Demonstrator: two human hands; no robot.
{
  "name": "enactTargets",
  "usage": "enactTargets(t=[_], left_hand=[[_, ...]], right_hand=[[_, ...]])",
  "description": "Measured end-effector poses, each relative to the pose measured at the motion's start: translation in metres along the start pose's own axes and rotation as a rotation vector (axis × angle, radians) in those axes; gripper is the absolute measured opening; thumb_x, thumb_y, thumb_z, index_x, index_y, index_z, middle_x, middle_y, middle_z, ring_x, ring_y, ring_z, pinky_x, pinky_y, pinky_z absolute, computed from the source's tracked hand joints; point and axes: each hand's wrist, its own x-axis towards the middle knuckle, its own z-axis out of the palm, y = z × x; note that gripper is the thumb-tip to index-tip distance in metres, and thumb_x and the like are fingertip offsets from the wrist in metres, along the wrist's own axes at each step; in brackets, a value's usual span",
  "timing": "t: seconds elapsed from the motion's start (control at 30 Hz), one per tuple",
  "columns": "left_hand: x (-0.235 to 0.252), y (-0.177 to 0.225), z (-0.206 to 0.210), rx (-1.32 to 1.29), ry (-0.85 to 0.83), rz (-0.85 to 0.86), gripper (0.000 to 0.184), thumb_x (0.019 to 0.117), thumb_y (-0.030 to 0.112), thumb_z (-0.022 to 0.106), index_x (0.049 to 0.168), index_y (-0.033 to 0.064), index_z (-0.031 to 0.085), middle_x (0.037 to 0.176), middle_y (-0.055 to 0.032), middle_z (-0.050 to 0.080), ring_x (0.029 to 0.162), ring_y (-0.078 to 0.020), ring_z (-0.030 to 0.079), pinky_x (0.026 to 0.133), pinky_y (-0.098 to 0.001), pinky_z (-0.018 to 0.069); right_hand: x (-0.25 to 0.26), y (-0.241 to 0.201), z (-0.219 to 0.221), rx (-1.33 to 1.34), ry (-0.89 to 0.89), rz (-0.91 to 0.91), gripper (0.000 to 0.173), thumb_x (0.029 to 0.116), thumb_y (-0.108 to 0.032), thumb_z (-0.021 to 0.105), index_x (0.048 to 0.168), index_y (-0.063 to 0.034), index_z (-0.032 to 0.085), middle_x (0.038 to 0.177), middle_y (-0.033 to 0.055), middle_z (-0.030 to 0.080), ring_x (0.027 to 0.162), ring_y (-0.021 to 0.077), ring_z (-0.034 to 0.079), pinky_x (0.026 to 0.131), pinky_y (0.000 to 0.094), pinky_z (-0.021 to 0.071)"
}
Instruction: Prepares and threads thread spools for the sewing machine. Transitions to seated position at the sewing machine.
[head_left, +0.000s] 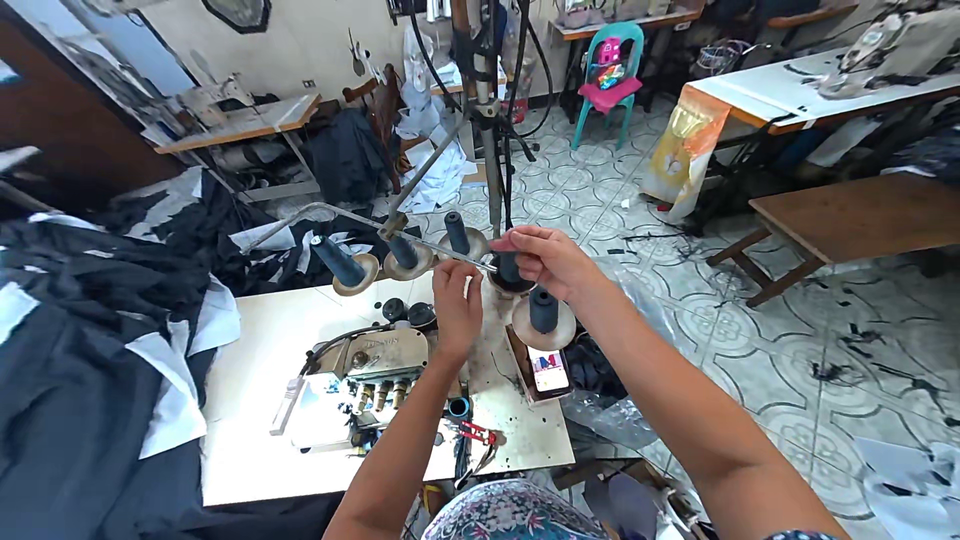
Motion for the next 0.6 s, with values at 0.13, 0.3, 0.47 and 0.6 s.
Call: enactTargets(t=[0.13, 0.3, 0.47, 0.6], left_hand=[[0.008, 0.007, -0.007, 0.125, -0.054, 0.276, 0.015, 0.1010, 0.010, 0.059, 0.105, -0.0009, 0.069, 0.122, -0.0230, 0.062, 0.117, -0.0400, 0.058, 0.101, -0.0519, 0.0475], [0.024, 0.019, -0.026, 0.069, -0.180, 0.191, 0.016, 0.1048, 0.005, 0.052, 0.116, -0.0033, 0.060, 0.128, -0.0197, 0.063, 0.116, -0.0309, 0.064, 0.099, -0.0449, 0.0523], [0.036, 0.023, -0.030, -0.167, -0.301, -0.030, 0.017, 0.1075, 0.008, 0.047, 0.117, -0.0024, 0.057, 0.103, -0.0124, 0.067, 0.085, -0.0144, 0.067, 0.080, -0.0325, 0.0573], [0.039, 0.021, -0.030, -0.493, -0.264, -0.260, 0.017, 0.1092, 0.011, 0.041, 0.120, 0.0020, 0.050, 0.114, -0.0071, 0.067, 0.090, -0.0092, 0.069, 0.081, -0.0295, 0.0583]], right_hand=[[0.002, 0.011, 0.007, -0.653, 0.013, -0.332, 0.018, 0.1022, -0.009, 0.059, 0.108, -0.0028, 0.075, 0.100, 0.0035, 0.075, 0.074, 0.0012, 0.062, 0.070, 0.0217, 0.0525], [-0.003, 0.003, 0.013, -1.073, -0.109, -0.383, 0.018, 0.1010, -0.010, 0.061, 0.106, -0.0028, 0.077, 0.096, 0.0118, 0.074, 0.086, 0.0209, 0.069, 0.083, 0.0438, 0.0551], [0.004, -0.007, 0.008, -1.034, -0.217, -0.296, 0.012, 0.0979, -0.011, 0.067, 0.098, -0.0021, 0.075, 0.087, 0.0068, 0.071, 0.075, 0.0114, 0.063, 0.074, 0.0333, 0.0529], [0.006, -0.012, 0.005, -0.854, -0.278, -0.165, 0.013, 0.1031, -0.008, 0.058, 0.100, -0.0018, 0.069, 0.085, 0.0020, 0.070, 0.057, 0.0020, 0.051, 0.053, 0.0204, 0.0425]])
